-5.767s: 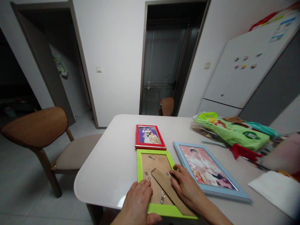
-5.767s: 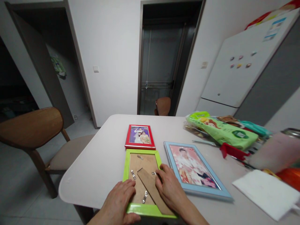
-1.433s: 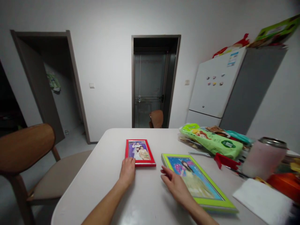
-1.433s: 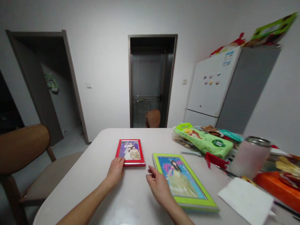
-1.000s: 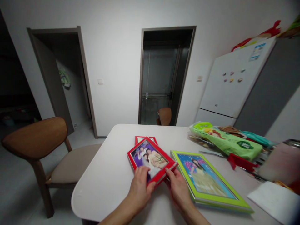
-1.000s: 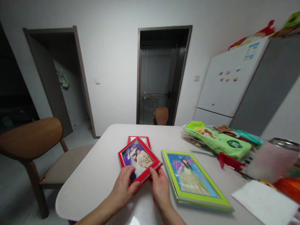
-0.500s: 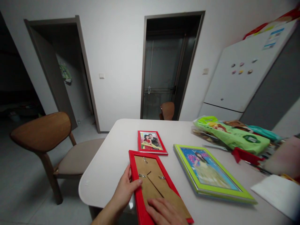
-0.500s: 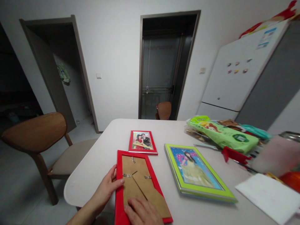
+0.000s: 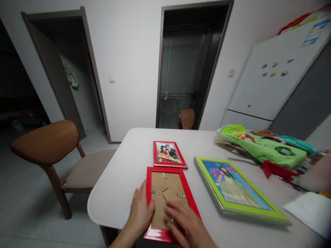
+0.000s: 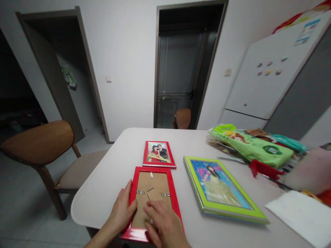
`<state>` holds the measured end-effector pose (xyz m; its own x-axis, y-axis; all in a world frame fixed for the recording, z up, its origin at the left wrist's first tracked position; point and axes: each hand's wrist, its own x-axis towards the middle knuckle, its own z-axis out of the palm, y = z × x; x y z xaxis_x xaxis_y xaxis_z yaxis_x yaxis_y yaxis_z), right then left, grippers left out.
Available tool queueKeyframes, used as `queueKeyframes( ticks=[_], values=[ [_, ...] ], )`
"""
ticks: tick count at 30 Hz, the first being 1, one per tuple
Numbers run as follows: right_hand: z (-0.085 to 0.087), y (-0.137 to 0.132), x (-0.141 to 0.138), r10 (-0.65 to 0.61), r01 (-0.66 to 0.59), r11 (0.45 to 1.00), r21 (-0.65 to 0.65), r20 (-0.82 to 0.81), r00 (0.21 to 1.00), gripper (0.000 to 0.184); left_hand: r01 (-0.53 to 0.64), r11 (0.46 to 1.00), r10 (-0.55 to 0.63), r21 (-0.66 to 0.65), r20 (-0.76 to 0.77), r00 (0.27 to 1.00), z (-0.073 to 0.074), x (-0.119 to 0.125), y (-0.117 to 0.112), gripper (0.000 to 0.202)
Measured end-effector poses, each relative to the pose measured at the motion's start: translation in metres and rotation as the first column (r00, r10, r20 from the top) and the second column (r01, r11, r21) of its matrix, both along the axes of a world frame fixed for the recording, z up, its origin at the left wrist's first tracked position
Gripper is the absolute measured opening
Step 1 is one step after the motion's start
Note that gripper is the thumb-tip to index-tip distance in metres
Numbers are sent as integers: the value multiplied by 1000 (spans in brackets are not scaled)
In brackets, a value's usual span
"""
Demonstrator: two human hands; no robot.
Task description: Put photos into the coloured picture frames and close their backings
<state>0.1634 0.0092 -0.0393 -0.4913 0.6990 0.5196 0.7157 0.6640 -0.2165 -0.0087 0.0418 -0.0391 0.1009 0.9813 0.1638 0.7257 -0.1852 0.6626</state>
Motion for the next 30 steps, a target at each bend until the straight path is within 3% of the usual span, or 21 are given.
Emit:
queueKeyframes(
  ticks=[3, 6, 14, 20, 24, 30],
  values=[
    [13, 22, 27, -258, 258, 942, -213, 29, 966, 29, -6, 1000, 6, -4, -11, 1000, -1, 0, -1, 57],
    [14, 41, 37, -330, 337, 888, -313, 76, 941, 25, -3, 1000, 3, 5, -15, 1000, -2, 0, -1, 57],
    [11, 49, 26, -352, 354, 889, -291, 62, 934, 26, -12, 1000, 12, 28, -6, 1000, -9, 0, 1, 57],
    [18, 48, -23, -200, 190, 930, -315, -2, 980, 23, -21, 999, 24, 49, -73, 997, -12, 1, 2, 57],
    [18, 58, -49, -210, 219, 925, -309, 62, 976, 18, -8, 998, 14, 64, -97, 995, -13, 1, 2, 55],
    [10, 71, -40, -284, 285, 918, -276, 48, 958, 20, -22, 999, 27, 46, -100, 995, -11, 2, 1, 57]
  ],
)
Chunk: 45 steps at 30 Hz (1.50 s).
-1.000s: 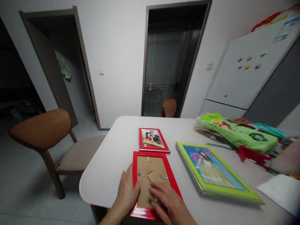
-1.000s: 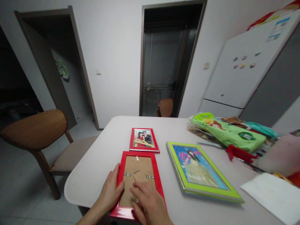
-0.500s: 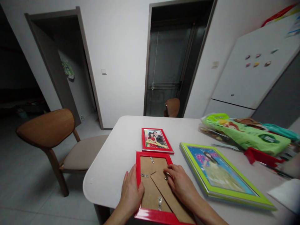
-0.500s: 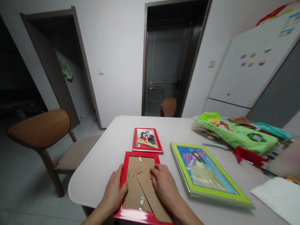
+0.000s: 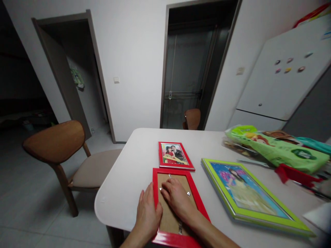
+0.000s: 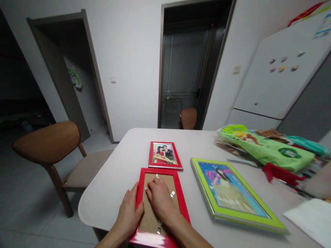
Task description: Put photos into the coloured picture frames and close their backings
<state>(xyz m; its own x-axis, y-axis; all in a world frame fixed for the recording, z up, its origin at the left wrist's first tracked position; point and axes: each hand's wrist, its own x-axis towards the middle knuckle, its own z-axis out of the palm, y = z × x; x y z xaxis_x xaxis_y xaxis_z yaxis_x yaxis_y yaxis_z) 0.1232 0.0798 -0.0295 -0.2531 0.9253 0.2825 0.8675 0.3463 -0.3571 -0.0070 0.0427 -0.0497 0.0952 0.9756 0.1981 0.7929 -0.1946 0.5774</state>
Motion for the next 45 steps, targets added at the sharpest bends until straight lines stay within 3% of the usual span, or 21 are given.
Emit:
queueKeyframes(
  ticks=[6, 13, 15, 17, 20, 22, 27, 33, 40, 43, 45],
  values=[
    [-4, 17, 18, -150, 150, 989, 5, 13, 989, 26, 0, 1000, 0, -5, 17, 1000, 1, 0, -1, 58],
    [5, 12, 21, -112, 112, 993, -30, 10, 994, 34, -10, 1000, 10, -6, 33, 999, 2, 0, -1, 58],
    [11, -1, 27, -35, 34, 998, -54, -13, 999, 38, -7, 1000, 7, 3, 29, 1000, 1, 1, 0, 58],
    [18, -20, 36, 112, -119, 986, -116, -66, 992, 40, 0, 1000, 0, 15, 22, 1000, 1, 1, 0, 58],
    [26, -47, 47, 297, -324, 914, -243, -143, 944, 37, -4, 1000, 4, 21, 14, 1000, 1, 1, -1, 58],
    [27, -58, 49, 324, -352, 891, -285, -142, 935, 32, -5, 1000, 5, 18, 11, 1000, 2, 1, -1, 58],
    [17, -60, 44, 275, -302, 929, -214, -146, 950, 13, 9, 1000, -9, 14, 19, 1000, 2, 1, -2, 56],
    [5, -50, 45, 36, -52, 988, -146, -108, 994, 36, 15, 999, -14, -32, 35, 999, 2, -1, -3, 56],
    [10, -43, 46, -35, 17, 992, -124, -143, 989, 40, 4, 997, 3, -79, 92, 996, 6, -1, -3, 49],
    [25, -45, 42, -50, 39, 995, -91, -130, 990, 37, 1, 998, 19, -65, 307, 952, 13, 4, -1, 33],
    [36, -46, 39, -30, 21, 997, -68, -139, 990, 36, -6, 998, 40, -69, 513, 858, 19, 6, 3, 23]
  ],
)
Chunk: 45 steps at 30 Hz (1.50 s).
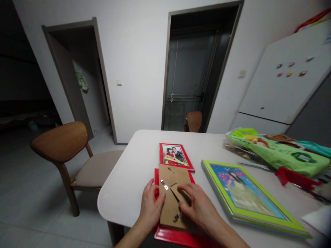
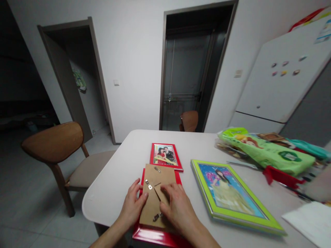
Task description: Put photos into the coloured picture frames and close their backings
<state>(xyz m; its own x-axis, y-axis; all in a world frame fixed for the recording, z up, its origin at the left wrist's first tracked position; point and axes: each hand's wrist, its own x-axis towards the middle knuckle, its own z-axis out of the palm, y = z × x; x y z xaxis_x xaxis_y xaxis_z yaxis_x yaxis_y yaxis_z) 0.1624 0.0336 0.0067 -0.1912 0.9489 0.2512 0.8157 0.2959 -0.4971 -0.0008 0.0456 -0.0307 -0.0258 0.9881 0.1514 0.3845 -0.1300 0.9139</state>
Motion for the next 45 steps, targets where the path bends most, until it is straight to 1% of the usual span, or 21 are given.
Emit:
queueKeyframes(
  ticks=[2, 4, 6, 10, 14, 17, 20, 22, 23, 25, 27, 28, 30, 33, 34, 35, 37, 39, 40, 42, 45],
  values=[
    [8, 0, 1, 28, -27, 999, 23, -40, 999, 34, -9, 999, 14, -38, 146, 989, 4, -2, 5, 22],
    [9, 3, 8, 6, -2, 999, 52, -76, 997, 35, -12, 996, 28, -88, 188, 982, 7, -12, 10, 26],
    [2, 7, 21, -79, 82, 995, 54, -61, 995, 38, -29, 991, 57, -130, 218, 974, 9, -28, 13, 28],
    [-22, 14, 45, -220, 225, 974, -41, 92, 971, 43, -86, 978, 126, -191, 210, 970, 8, -70, 13, 34],
    [-32, 15, 47, -223, 237, 967, -97, 135, 965, 46, -143, 965, 169, -218, 104, 980, 3, -99, 15, 36],
    [-31, 18, 45, -228, 241, 964, -110, 117, 967, 45, -183, 961, 181, -206, -28, 983, -2, -109, 19, 34],
    [-30, 22, 49, -278, 285, 949, -136, 71, 958, 52, -227, 959, 194, -171, -190, 962, -4, -116, 24, 30],
    [-29, 23, 52, -314, 299, 931, -207, -41, 949, 58, -252, 957, 200, -144, -301, 933, -2, -120, 26, 27],
    [-28, 22, 53, -323, 276, 922, -272, -144, 935, 61, -261, 956, 202, -131, -351, 914, 0, -122, 26, 25],
    [-24, 18, 53, -335, 150, 894, -422, -409, 849, 66, -277, 955, 207, -104, -434, 877, 6, -122, 25, 19],
    [-19, 13, 50, -363, -12, 857, -514, -622, 694, 70, -272, 960, 211, -62, -479, 852, 15, -115, 22, 14],
    [-16, 10, 49, -382, -69, 843, -534, -684, 622, 71, -254, 966, 205, -38, -485, 850, 20, -106, 20, 19],
    [-10, 5, 46, -407, -141, 827, -545, -751, 519, 73, -185, 983, 166, 6, -474, 865, 29, -79, 13, 31],
    [0, 0, 40, -422, -201, 825, -527, -813, 401, 80, -28, 999, 41, 38, -407, 913, 40, -18, -1, 39],
    [3, -1, 37, -425, -206, 828, -521, -825, 373, 83, 73, 996, -52, 55, -307, 950, 43, 4, -6, 45],
    [6, -1, 35, -426, -200, 836, -511, -834, 351, 85, 114, 990, -93, 83, -220, 971, 45, 25, -9, 51],
    [12, -2, 31, -416, -173, 856, -487, -849, 327, 88, 147, 985, -131, 88, -171, 977, 48, 60, -13, 66],
    [14, -1, 29, -394, -154, 873, -463, -855, 338, 87, 172, 982, -156, 76, -188, 970, 52, 79, -11, 70],
    [12, 0, 29, -378, -139, 881, -452, -849, 369, 85, 178, 981, -161, 75, -188, 969, 53, 82, -9, 70],
    [5, 5, 32, -349, -75, 893, -444, -789, 506, 81, 163, 983, -150, 83, -142, 978, 57, 75, -3, 67],
    [-14, 16, 42, -313, 94, 921, -379, -573, 757, 72, 85, 995, -86, 46, 20, 996, 65, 41, 9, 57]
  ],
)
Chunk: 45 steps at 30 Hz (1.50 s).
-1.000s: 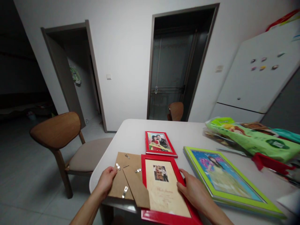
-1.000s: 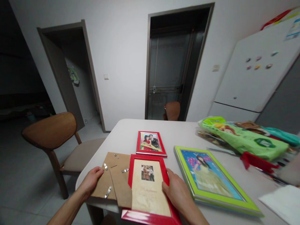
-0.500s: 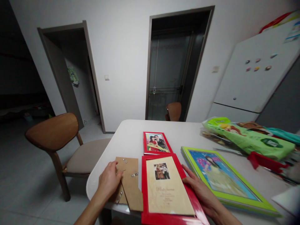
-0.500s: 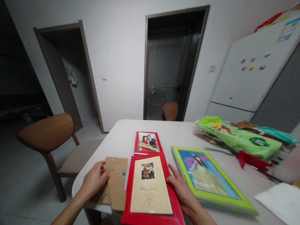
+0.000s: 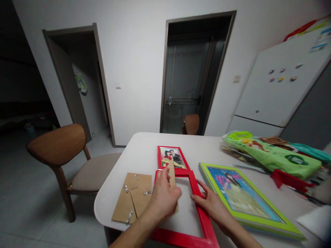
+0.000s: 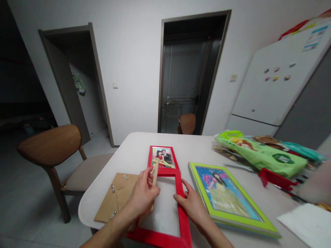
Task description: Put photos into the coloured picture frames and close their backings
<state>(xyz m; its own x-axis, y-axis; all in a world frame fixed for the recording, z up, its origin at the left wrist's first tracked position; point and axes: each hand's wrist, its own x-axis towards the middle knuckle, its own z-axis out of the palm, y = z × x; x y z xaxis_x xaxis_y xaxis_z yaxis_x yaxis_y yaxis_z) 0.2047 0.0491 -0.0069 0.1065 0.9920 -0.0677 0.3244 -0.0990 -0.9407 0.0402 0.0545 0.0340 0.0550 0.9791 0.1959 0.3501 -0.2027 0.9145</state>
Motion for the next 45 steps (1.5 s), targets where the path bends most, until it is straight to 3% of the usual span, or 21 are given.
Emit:
queueKeyframes(
  ticks=[4, 8, 13, 17, 19, 21, 23, 25, 27, 30, 33, 36, 38, 40, 42, 45],
  values=[
    [-18, 8, 12, -33, 8, 998, 57, 445, 895, 58, -62, 993, 69, -96, 73, 995, 0, -60, 10, 43],
    [-21, 9, 15, -36, -28, 996, 85, 666, 745, 50, -104, 981, 104, -166, -10, 995, -24, -97, 9, 41],
    [-23, 7, 13, -37, -70, 992, 106, 767, 641, 45, -178, 972, 137, -156, -244, 960, -55, -105, 8, 38],
    [-26, 9, 13, -50, -102, 985, 139, 796, 603, 43, -158, 985, 114, -71, -417, 902, -56, -105, 5, 36],
    [-26, 9, 11, -79, -124, 972, 199, 777, 624, 42, -145, 989, 109, -37, -485, 868, -53, -105, 3, 35],
    [-24, 9, 2, -106, -128, 954, 271, 705, 701, 41, -141, 990, 110, -16, -538, 836, -49, -106, 0, 33],
    [-23, 8, -12, -72, -104, 954, 281, 552, 830, 43, -137, 991, 115, 4, -572, 812, -45, -106, -3, 34],
    [-24, 8, -32, 25, -85, 979, 186, 303, 953, 49, -122, 992, 116, 29, -588, 801, -41, -103, -9, 36],
    [-25, 8, -52, 87, -87, 996, 12, -12, 996, 56, -53, 997, 81, 65, -582, 809, -40, -98, -18, 42],
    [-18, 9, -76, 133, -208, 970, -126, -439, 889, 51, 172, 981, -90, 88, -578, 811, -46, -83, -32, 63],
    [5, 5, -89, 201, -286, 958, -31, -638, 743, 36, 308, 944, -187, 116, -580, 793, -55, -69, -38, 72],
    [29, -2, -93, 198, -213, 975, 59, -664, 721, 37, 271, 920, -124, 284, -444, 887, -52, -59, -36, 61],
    [37, -7, -91, 164, -155, 985, 73, -659, 734, 41, 140, 925, -60, 352, -227, 972, -42, -53, -34, 49],
    [33, -10, -85, 70, -99, 995, -8, -652, 755, 44, -12, 955, -5, 297, 58, 998, -31, -45, -34, 39],
    [21, -11, -76, -61, -43, 989, -138, -666, 744, 49, -81, 981, 20, 177, 321, 947, -26, -35, -35, 36],
    [0, -11, -58, -220, 78, 970, -229, -701, 678, 57, -78, 997, 71, -13, 592, 803, -30, -21, -36, 41]
  ],
)
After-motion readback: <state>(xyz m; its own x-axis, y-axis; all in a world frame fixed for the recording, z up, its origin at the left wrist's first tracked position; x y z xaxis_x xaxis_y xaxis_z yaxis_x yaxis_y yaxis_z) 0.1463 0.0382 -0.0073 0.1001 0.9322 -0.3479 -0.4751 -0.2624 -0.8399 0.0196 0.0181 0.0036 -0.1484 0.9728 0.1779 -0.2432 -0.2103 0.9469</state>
